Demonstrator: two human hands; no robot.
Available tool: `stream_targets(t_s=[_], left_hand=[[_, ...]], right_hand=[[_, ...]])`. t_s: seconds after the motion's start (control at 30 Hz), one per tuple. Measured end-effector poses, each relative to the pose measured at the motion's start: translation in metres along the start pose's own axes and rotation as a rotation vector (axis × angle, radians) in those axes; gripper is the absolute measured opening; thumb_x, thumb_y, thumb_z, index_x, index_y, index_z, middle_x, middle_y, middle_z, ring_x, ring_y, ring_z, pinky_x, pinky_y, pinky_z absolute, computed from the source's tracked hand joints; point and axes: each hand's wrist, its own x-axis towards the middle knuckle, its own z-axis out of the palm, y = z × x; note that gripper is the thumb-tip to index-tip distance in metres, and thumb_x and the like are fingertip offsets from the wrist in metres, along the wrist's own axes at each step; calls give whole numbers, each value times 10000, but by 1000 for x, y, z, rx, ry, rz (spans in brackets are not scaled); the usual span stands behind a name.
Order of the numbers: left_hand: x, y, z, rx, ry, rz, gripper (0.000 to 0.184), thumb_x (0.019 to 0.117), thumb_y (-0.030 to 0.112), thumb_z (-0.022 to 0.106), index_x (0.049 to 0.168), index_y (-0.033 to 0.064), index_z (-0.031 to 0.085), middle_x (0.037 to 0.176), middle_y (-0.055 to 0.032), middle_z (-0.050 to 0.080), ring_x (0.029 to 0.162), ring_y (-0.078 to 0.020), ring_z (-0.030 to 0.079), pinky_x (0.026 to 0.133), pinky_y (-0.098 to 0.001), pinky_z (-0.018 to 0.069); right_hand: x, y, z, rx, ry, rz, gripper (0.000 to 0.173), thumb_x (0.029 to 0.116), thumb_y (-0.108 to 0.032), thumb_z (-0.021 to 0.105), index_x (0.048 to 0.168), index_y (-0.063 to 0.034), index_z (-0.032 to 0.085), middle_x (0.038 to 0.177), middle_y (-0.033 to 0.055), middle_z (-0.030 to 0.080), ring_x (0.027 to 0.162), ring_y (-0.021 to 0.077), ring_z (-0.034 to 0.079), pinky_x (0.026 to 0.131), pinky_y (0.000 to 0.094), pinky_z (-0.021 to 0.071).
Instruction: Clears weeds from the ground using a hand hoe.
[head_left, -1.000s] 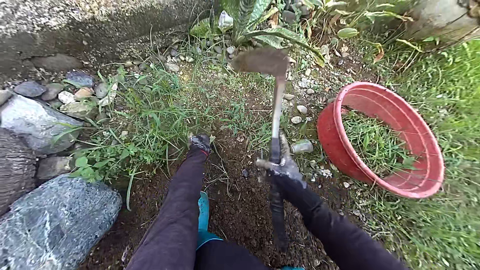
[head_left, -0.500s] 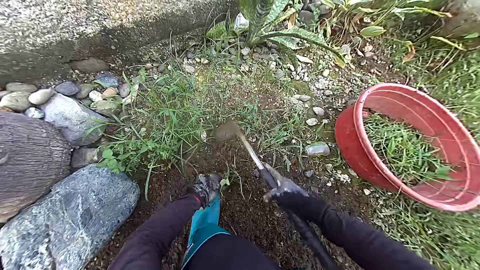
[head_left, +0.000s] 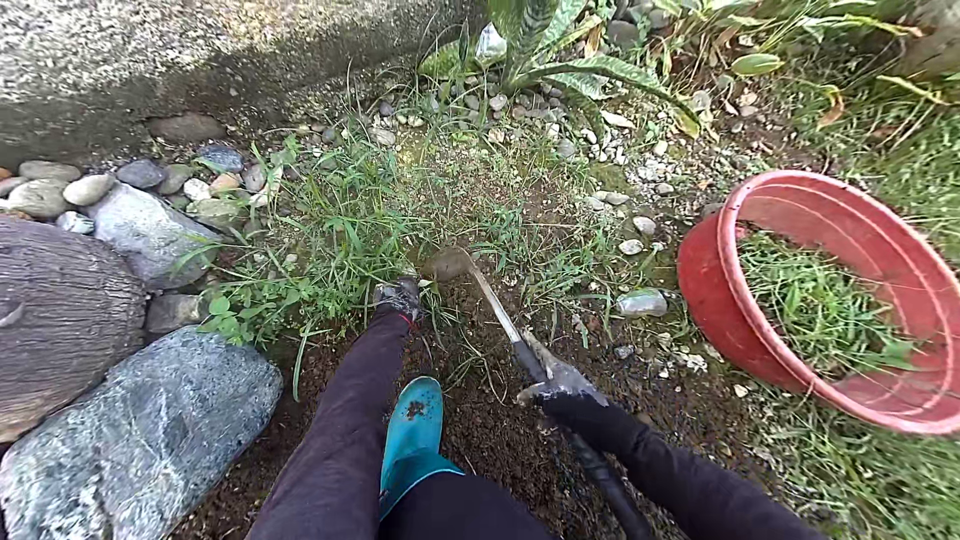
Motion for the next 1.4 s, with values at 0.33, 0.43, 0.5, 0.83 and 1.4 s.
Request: stream_targets(t_s=[0.33, 0.43, 0.5, 0.83, 1.4], left_hand=[[-45, -33, 7, 19, -113, 174, 451, 1040, 194, 519, 1467, 49, 527, 1436, -253, 572, 1352, -443, 529, 1108, -648, 403], [-95, -55, 20, -76, -317, 375, 341, 1030, 159, 559, 1305, -29, 633, 1272, -278, 652, 1226, -429, 610, 1050, -613, 456], [-111, -60, 25, -142, -362, 365, 337, 1042, 151, 547, 1294, -59, 626, 1275, -287, 645, 1239, -420, 602, 1072, -591, 441], [10, -35, 0, -1, 86, -59, 535, 1029, 170, 565, 1524, 4, 447, 1497, -288, 503, 1408, -458, 465, 1150, -616, 365], [-59, -57, 10, 104, -157, 148, 420, 1042, 214, 504, 1406, 13, 568, 1362, -273, 611, 1265, -466, 587, 1022, -672, 454]], right_hand=[[-4, 6, -1, 50, -30, -17, 1063, 840, -89, 780, 1647, -273, 114, 1286, 252, 594, 970, 396, 673, 759, 594, 572], [-29, 19, -22, -130, -108, 4, 1054, 800, -101, 824, 1634, -336, 224, 1296, 241, 615, 970, 410, 673, 758, 618, 560], [-34, 20, -32, -167, -95, -65, 1060, 772, -120, 827, 1632, -316, 240, 1272, 248, 628, 973, 413, 674, 788, 622, 554], [-24, -16, -40, 262, 179, -133, 1076, 786, -44, 774, 1640, -288, 165, 1239, 197, 581, 779, 263, 658, 579, 439, 576], [-23, 0, -44, 154, 98, -183, 1091, 737, -112, 803, 1634, -307, 214, 1128, 166, 638, 672, 236, 650, 541, 415, 569]])
